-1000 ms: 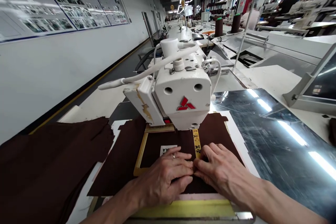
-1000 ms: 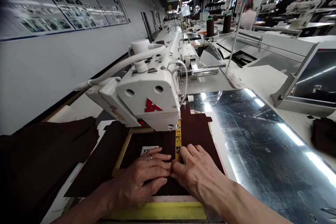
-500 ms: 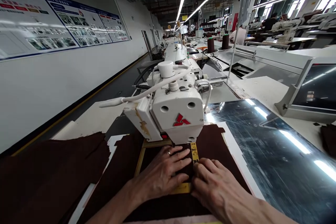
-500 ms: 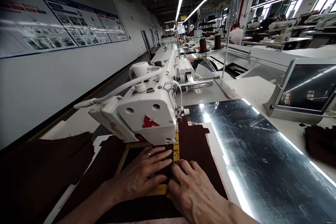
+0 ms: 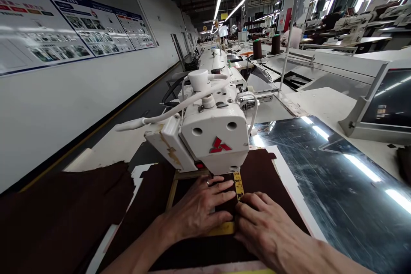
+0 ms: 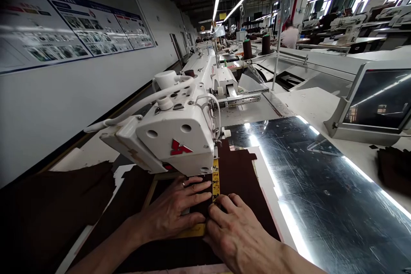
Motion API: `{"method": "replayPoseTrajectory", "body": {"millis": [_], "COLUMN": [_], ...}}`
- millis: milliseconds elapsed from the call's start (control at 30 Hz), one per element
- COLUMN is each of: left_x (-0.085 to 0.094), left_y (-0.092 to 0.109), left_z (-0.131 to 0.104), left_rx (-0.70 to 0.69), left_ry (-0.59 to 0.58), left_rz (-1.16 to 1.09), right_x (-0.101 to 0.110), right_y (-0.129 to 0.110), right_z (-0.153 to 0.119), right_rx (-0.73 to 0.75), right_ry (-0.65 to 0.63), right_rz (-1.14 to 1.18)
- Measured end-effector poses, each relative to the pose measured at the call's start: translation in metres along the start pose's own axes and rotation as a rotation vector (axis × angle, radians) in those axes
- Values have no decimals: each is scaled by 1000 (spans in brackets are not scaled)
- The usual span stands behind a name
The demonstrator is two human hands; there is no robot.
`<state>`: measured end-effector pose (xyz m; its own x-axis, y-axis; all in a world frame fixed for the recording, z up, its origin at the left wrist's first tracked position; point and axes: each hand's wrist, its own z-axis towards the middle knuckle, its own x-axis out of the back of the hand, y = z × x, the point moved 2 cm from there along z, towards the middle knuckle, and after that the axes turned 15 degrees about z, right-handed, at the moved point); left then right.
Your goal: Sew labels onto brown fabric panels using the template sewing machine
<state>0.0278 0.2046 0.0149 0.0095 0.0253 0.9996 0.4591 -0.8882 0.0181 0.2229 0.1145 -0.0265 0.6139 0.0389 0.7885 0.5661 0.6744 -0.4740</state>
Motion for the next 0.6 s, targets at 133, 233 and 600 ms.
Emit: {"method": "replayPoseTrajectory", "body": {"millis": [133, 233, 600], "left_x": [0, 0, -1], "left_y": [1, 1, 0], "left_z": [-1, -1, -1], "left_rx": [-2, 2, -10], "left_ry": [8, 24, 22], "left_rz": [3, 2, 10], "right_x": [0, 1, 9], "right_y": [-1, -1, -7], "right_z": [1, 3, 7], "right_rx": [0, 0, -32], "right_ry": [-3, -9, -40], "right_rz": [-7, -21, -43]}}
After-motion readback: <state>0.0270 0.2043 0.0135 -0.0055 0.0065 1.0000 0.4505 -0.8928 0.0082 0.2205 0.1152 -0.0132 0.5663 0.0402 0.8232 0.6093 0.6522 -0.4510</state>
